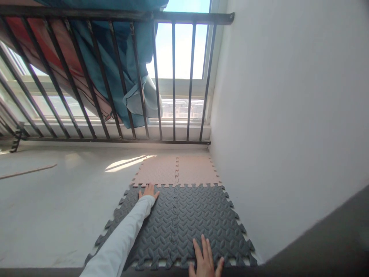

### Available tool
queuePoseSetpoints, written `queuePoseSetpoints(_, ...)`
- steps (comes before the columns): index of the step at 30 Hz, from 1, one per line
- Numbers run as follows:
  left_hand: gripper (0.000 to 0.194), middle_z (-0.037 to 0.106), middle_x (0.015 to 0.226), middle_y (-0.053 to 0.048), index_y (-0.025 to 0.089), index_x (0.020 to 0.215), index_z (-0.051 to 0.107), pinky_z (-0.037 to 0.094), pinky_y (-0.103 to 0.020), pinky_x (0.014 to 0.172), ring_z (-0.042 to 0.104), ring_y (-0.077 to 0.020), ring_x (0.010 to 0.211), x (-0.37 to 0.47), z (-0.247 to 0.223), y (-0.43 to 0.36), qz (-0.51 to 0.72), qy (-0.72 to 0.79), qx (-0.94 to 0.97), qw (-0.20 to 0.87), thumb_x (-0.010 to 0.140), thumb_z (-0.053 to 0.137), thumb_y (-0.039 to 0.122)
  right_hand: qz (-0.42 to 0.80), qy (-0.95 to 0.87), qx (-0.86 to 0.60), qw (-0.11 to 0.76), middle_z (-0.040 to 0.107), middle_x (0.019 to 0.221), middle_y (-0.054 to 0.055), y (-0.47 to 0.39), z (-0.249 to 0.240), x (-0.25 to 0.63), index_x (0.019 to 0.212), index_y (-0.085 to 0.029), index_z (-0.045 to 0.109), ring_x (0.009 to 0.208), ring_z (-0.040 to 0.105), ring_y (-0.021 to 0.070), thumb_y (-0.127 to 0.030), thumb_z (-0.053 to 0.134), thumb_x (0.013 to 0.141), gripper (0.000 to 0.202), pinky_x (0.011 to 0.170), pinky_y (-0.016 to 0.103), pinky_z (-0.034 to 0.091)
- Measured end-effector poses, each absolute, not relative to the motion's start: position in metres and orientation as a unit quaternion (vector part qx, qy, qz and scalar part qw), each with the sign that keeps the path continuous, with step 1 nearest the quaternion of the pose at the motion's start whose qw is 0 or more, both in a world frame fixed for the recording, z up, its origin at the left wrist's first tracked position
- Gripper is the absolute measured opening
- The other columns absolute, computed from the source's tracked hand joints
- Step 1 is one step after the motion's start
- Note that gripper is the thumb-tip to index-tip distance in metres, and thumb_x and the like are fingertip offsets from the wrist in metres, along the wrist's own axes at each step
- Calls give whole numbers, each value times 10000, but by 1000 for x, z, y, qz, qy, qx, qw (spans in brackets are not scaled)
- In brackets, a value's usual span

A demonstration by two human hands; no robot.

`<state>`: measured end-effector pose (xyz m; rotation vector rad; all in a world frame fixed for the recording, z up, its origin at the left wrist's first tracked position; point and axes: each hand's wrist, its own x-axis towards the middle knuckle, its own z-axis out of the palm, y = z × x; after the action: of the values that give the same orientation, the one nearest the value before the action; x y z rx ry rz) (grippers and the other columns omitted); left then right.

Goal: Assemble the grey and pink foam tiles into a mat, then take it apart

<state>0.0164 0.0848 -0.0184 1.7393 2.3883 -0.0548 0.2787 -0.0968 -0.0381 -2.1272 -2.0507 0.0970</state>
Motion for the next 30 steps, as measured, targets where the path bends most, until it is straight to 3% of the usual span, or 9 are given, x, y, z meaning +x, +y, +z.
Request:
queuePoseSetpoints(6,513,324,1382,-26,277,1226,437,94,-520,1040,172,-217,1301,-1,4,93,-79,788,601,107,777,281,471,29,-683,-723,98,388,1315,8,-97,-39,277,1163,-347,490,1202,349,265,-177,373,692,513,929,620,203)
queuePoseSetpoints(11,611,177,1431,-80,170,1322,285,163,-529,1023,172,-240,1300,-24,-5,92,-71,818,563,99,782,259,455,44,-685,-721,98,384,1313,2,-97,-37,277,1154,-346,498,1197,357,262,-169,378,669,530,923,628,203)
queuePoseSetpoints(19,547,155,1440,-13,253,1325,268,148,-533,1025,125,-217,1312,-31,-4,86,-97,810,562,136,809,230,430,62,-680,-724,93,358,1330,-16,-99,-31,278,1168,-350,482,1215,332,242,-170,374,678,533,952,607,184)
queuePoseSetpoints(25,555,156,1439,-8,233,1337,237,143,-538,1024,90,-218,1318,-35,-3,86,-78,815,553,152,806,261,394,84,-684,-721,77,307,1354,-25,-99,-27,280,1198,-355,447,1240,287,233,-181,385,675,555,970,602,152)
queuePoseSetpoints(30,635,82,1446,-89,99,1346,189,147,-500,1029,102,-233,1313,-42,-25,76,-37,831,547,97,802,241,421,95,-689,-716,68,308,1349,-29,-98,-30,282,1198,-360,447,1238,287,243,-185,391,669,559,963,613,160)
